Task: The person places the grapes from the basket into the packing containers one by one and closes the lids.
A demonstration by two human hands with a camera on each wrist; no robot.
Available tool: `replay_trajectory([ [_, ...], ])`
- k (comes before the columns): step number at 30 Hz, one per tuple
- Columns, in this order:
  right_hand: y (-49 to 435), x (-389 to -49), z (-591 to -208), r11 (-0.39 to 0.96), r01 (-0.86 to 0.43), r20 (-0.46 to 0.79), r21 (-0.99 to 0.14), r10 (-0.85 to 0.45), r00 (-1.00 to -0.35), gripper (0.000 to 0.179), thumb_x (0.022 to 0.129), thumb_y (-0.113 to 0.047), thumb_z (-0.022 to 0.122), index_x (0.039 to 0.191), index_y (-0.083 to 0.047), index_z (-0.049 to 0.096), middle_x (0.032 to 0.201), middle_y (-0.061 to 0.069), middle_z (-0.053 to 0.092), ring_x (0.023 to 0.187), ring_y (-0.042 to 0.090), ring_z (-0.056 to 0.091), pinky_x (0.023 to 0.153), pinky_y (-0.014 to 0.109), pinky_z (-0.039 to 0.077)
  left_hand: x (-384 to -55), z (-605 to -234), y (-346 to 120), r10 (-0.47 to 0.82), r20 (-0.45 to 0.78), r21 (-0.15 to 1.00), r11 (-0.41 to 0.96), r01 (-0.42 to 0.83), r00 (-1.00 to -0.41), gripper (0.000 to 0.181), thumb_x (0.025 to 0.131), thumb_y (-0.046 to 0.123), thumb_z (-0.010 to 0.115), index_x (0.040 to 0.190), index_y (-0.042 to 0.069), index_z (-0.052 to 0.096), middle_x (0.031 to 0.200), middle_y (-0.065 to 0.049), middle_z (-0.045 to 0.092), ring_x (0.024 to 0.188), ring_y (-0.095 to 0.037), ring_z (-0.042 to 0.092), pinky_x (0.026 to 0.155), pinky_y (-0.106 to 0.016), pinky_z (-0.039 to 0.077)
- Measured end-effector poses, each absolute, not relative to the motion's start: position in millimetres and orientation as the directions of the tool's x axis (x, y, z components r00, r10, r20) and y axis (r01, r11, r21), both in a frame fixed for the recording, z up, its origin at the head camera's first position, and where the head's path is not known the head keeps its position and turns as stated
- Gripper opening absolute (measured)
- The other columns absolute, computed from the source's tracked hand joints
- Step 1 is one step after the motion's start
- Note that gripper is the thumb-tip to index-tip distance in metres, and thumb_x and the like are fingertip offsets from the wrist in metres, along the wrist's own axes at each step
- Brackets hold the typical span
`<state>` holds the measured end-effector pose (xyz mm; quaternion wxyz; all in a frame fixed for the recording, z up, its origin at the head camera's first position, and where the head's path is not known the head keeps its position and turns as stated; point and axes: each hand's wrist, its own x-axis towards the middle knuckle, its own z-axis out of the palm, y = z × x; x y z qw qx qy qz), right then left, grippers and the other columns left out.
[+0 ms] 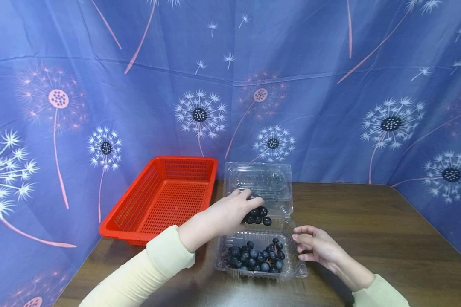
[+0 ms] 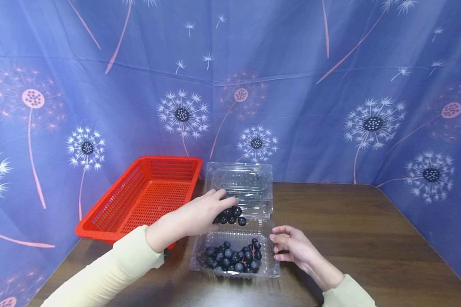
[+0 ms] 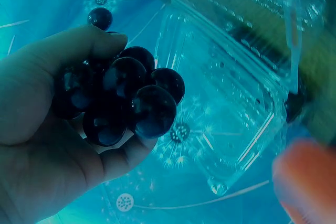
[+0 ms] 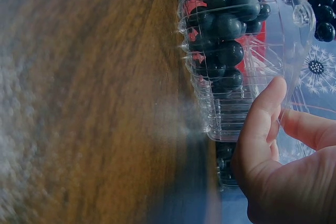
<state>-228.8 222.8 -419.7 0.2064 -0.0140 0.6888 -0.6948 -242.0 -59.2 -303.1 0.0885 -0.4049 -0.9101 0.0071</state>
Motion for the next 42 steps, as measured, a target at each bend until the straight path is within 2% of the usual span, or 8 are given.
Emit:
replay_trajectory([
  [11,220,-229,-419,0.037,0.274,-0.272,-0.961,-0.295,-0.916,0.042,0.090,-0.015,0.060,0.121,0.005,0.039,0.088,0.000,0.053,0.070,0.009,0.057,0.064,0.027,0.054,-242,-323,-47,0.748,0.150,-0.074,0.661,0.747,-0.647,0.069,0.069,0.026,0.083,0.127,0.024,0.045,0.109,-0.005,0.051,0.095,-0.022,0.056,0.071,-0.031,0.054],
  [17,220,-228,-420,0.039,0.271,-0.271,-0.962,-0.290,-0.918,0.041,0.090,-0.013,0.060,0.120,0.005,0.039,0.089,0.000,0.053,0.069,0.009,0.056,0.063,0.027,0.053,-245,-335,-39,0.737,0.120,-0.042,0.674,0.738,-0.666,0.068,0.070,0.026,0.082,0.126,0.026,0.044,0.112,-0.006,0.051,0.095,-0.023,0.057,0.067,-0.032,0.053],
  [27,220,-228,-420,0.036,0.276,-0.275,-0.960,-0.283,-0.919,0.043,0.090,-0.013,0.060,0.121,0.006,0.038,0.088,0.001,0.052,0.069,0.009,0.056,0.063,0.026,0.053,-250,-355,-33,0.739,0.088,-0.028,0.672,0.740,-0.668,0.069,0.071,0.028,0.082,0.129,0.026,0.044,0.121,-0.010,0.054,0.101,-0.024,0.058,0.076,-0.032,0.053],
  [35,220,-227,-419,0.021,0.280,-0.274,-0.960,-0.293,-0.916,0.043,0.090,-0.013,0.059,0.122,0.006,0.037,0.088,0.000,0.053,0.069,0.009,0.056,0.063,0.026,0.053,-256,-366,-32,0.724,0.059,0.026,0.687,0.726,-0.687,0.071,0.073,0.027,0.080,0.133,0.026,0.042,0.129,-0.012,0.051,0.112,-0.028,0.056,0.084,-0.036,0.052],
  [42,221,-228,-419,0.024,0.279,-0.273,-0.960,-0.290,-0.917,0.042,0.090,-0.013,0.059,0.121,0.005,0.038,0.088,0.000,0.053,0.069,0.009,0.056,0.063,0.026,0.053,-261,-372,-29,0.718,0.057,0.045,0.692,0.721,-0.693,0.069,0.073,0.026,0.080,0.132,0.025,0.044,0.128,-0.013,0.052,0.111,-0.029,0.056,0.083,-0.036,0.052],
])
